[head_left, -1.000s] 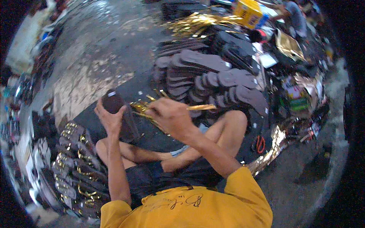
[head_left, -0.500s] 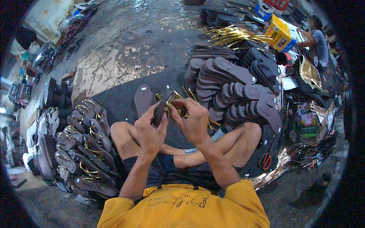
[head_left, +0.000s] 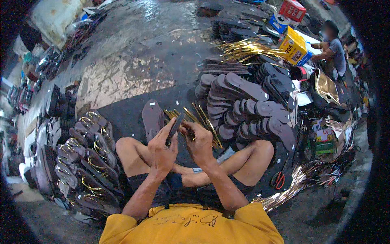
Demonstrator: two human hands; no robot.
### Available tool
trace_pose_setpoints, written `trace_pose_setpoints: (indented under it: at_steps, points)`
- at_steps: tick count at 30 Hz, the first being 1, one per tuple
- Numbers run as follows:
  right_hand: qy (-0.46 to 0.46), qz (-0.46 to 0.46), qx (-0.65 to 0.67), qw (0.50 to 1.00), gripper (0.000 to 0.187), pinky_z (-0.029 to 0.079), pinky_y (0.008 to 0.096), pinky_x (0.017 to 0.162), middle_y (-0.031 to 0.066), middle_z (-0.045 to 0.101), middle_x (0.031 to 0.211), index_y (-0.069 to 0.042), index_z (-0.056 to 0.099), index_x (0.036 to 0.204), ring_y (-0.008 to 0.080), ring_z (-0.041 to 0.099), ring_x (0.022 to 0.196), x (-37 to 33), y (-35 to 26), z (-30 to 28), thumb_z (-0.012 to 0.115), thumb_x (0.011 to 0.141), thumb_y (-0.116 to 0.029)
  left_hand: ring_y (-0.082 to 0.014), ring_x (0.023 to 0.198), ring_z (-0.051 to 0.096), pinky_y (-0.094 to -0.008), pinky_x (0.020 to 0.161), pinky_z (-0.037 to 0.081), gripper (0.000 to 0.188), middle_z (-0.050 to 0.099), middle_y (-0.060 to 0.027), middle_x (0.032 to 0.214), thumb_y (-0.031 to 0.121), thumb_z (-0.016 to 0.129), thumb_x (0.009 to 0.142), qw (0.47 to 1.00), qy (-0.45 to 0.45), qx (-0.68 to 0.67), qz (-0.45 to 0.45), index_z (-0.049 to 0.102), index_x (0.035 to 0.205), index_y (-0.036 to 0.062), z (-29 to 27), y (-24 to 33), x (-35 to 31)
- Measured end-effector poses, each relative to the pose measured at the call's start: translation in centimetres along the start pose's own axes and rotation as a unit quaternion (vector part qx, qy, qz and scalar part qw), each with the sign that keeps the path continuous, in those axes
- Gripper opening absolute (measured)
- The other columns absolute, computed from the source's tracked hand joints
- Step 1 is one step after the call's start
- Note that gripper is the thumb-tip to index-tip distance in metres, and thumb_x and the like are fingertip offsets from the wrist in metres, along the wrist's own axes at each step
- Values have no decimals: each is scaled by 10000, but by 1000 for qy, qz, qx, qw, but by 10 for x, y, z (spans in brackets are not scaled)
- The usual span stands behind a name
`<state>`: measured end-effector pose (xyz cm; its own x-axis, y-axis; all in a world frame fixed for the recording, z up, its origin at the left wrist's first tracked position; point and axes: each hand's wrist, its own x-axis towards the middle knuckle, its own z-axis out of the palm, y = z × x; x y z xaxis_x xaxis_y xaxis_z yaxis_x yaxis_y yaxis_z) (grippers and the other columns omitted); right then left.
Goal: The person sits on the floor and attaches a gold ribbon to the sole of a brown slipper. They repeatedly wrap the ribbon around the slipper's heel area and secure it by hand.
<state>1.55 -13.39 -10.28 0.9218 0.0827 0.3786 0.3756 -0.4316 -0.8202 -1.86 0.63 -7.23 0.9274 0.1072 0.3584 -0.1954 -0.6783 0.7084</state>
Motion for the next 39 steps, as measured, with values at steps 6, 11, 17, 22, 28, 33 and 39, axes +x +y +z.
trace_pose_setpoints:
  at_steps: [6, 11, 17, 22, 28, 33, 39]
  points:
    - [-52, 13, -23, 998, 373, 577, 471, 811, 232, 727, 1008, 39, 729, 1150, 433, 718, 945, -18, 26, 5, 700, 781, 88, -401, 1199, 731, -425, 1016, 585, 593, 740, -217, 1331, -58, 708, 887, 999, -35, 4, 3, 661, 1466, 62, -4, 0, -8]
    - [-61, 42, -29, 997, 464, 556, 488, 873, 232, 713, 1075, 47, 701, 1217, 465, 686, 1014, -17, -2, -6, 677, 756, 97, -395, 1160, 744, -429, 983, 592, 567, 750, -215, 1301, -43, 706, 892, 1000, -10, -4, 17, 678, 1446, 71, 5, 7, -15]
    - [-33, -5, -53, 998, 262, 580, 450, 753, 218, 721, 986, 9, 720, 1142, 415, 733, 897, -19, 16, -7, 699, 895, 94, -390, 1114, 759, -422, 947, 612, 594, 761, -188, 1280, -57, 714, 874, 999, -22, -29, 13, 692, 1443, 111, 0, 10, -9]
    - [-60, -3, -17, 998, 310, 590, 394, 768, 197, 738, 1007, 21, 710, 1159, 376, 749, 907, -18, 14, -17, 667, 873, 134, -386, 1123, 751, -421, 966, 607, 627, 758, -175, 1292, -72, 713, 851, 999, -12, -10, 28, 694, 1447, 122, -2, 12, -1]
    - [-181, 121, 183, 959, 163, 572, 475, 760, 225, 715, 1052, -21, 683, 1178, 435, 719, 888, -3, -4, -46, 650, 1020, -42, -360, 1266, 635, -442, 1153, 489, 712, 663, -161, 1389, -27, 757, 825, 996, -82, -41, 4, 644, 1512, 122, -38, 26, 2]
    - [-133, -31, -155, 978, 219, 592, 462, 804, 159, 734, 1093, -47, 756, 1170, 385, 732, 919, 35, 1, -45, 702, 961, -11, -329, 1340, 555, -435, 1224, 401, 865, 584, -148, 1437, 7, 808, 749, 982, -145, -88, -79, 579, 1576, 118, -49, -42, -29]
    - [35, -208, -277, 937, 352, 592, 467, 845, 143, 752, 1121, -43, 808, 1176, 362, 743, 974, 35, -11, -26, 738, 844, 52, -334, 1308, 558, -439, 1147, 461, 922, 598, -130, 1290, -15, 818, 696, 987, -22, 20, -155, 592, 1559, 216, -31, -26, -36]
